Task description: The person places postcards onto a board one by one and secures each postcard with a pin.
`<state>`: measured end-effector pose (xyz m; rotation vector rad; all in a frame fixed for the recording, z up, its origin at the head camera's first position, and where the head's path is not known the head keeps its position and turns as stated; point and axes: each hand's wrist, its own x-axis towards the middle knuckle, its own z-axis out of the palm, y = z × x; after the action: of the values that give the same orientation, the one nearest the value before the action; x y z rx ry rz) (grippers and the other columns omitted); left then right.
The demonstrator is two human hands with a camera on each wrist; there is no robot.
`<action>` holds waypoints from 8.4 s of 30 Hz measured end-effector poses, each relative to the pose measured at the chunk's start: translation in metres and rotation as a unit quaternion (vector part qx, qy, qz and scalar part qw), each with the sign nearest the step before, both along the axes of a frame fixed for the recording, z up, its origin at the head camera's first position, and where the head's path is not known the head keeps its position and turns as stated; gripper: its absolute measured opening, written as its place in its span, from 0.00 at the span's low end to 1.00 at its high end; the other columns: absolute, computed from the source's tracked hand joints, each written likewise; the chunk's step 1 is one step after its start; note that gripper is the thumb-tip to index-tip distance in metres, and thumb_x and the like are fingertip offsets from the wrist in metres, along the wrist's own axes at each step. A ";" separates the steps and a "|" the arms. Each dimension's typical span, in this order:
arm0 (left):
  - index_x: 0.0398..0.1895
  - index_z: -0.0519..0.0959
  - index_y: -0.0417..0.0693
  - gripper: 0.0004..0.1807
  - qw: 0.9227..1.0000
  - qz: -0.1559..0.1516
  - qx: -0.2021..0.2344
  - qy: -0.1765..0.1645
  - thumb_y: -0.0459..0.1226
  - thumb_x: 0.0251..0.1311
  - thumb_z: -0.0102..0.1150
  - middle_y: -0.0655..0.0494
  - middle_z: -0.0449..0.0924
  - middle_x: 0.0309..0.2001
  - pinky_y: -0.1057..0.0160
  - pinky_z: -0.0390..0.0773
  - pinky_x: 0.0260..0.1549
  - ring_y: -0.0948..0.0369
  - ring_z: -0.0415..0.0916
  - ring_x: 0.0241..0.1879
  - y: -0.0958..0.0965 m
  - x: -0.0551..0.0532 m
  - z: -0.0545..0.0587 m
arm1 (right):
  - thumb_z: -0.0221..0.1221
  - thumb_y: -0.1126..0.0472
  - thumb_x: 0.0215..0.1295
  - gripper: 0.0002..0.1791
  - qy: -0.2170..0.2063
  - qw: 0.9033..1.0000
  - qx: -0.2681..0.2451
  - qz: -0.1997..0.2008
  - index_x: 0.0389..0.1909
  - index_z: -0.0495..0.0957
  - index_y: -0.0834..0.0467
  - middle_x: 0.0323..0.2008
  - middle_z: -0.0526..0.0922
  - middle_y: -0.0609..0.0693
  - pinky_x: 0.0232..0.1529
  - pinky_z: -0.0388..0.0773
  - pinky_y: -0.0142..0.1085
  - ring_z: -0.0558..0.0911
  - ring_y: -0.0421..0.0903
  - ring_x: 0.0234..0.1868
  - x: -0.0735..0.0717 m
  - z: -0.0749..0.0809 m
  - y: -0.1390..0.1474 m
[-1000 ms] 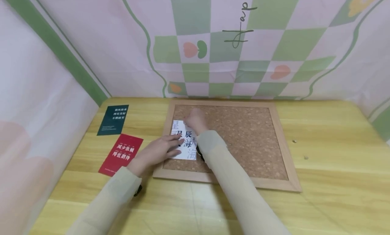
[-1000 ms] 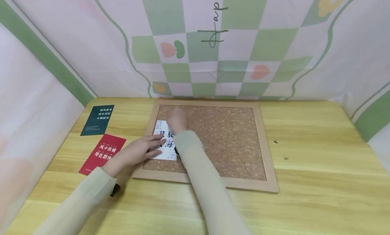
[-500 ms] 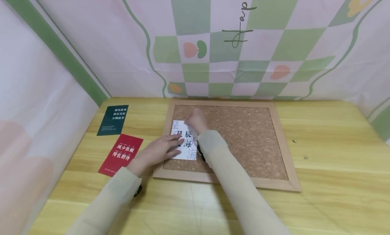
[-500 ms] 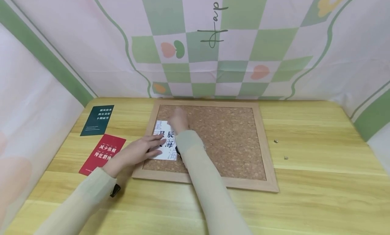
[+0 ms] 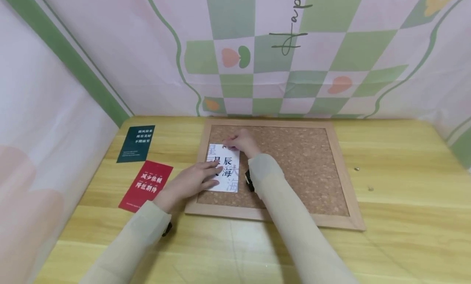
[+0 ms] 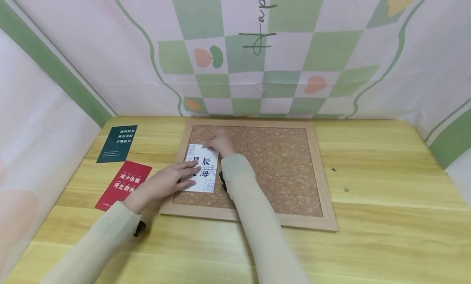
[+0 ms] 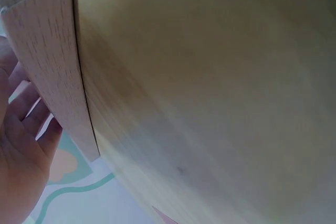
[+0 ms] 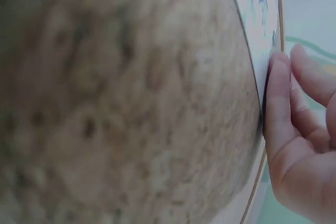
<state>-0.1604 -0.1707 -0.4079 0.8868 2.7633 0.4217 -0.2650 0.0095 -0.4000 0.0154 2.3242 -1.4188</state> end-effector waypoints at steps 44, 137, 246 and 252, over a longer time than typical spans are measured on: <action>0.67 0.68 0.50 0.28 0.999 0.025 -0.003 -0.037 0.48 0.66 0.53 0.47 0.63 0.71 0.46 0.65 0.66 0.47 0.62 0.69 0.007 0.002 0.008 | 0.45 0.52 0.74 0.24 0.021 0.973 0.022 0.227 0.67 0.67 0.55 0.68 0.67 0.61 0.66 0.67 0.56 0.71 0.60 0.65 0.098 0.077 0.048; 0.59 0.72 0.35 0.28 0.959 0.261 -0.109 -0.007 0.41 0.58 0.63 0.31 0.72 0.58 0.43 0.80 0.46 0.39 0.74 0.52 -0.052 0.023 0.048 | 0.42 0.69 0.70 0.32 0.114 0.969 0.214 0.048 0.68 0.43 0.79 0.67 0.41 0.81 0.66 0.46 0.68 0.46 0.78 0.67 0.141 -0.002 0.252; 0.60 0.74 0.41 0.21 0.871 0.325 0.357 -0.095 0.28 0.64 0.53 0.39 0.79 0.52 0.64 0.81 0.24 0.60 0.81 0.30 0.065 -0.004 0.042 | 0.41 0.69 0.71 0.31 0.107 0.965 0.235 0.052 0.68 0.43 0.80 0.68 0.41 0.81 0.66 0.47 0.67 0.47 0.77 0.68 0.142 0.004 0.251; 0.58 0.75 0.41 0.19 0.879 0.309 0.348 -0.106 0.29 0.64 0.54 0.40 0.80 0.51 0.69 0.78 0.24 0.57 0.83 0.34 0.083 -0.003 0.029 | 0.40 0.69 0.72 0.31 0.108 0.966 0.229 0.054 0.69 0.42 0.79 0.68 0.41 0.81 0.66 0.47 0.67 0.47 0.78 0.67 0.142 0.004 0.251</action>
<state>-0.1633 -0.0880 -0.3788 -0.0123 2.6167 1.5801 -0.1233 0.2606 -0.3963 -0.1360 2.7376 -0.8421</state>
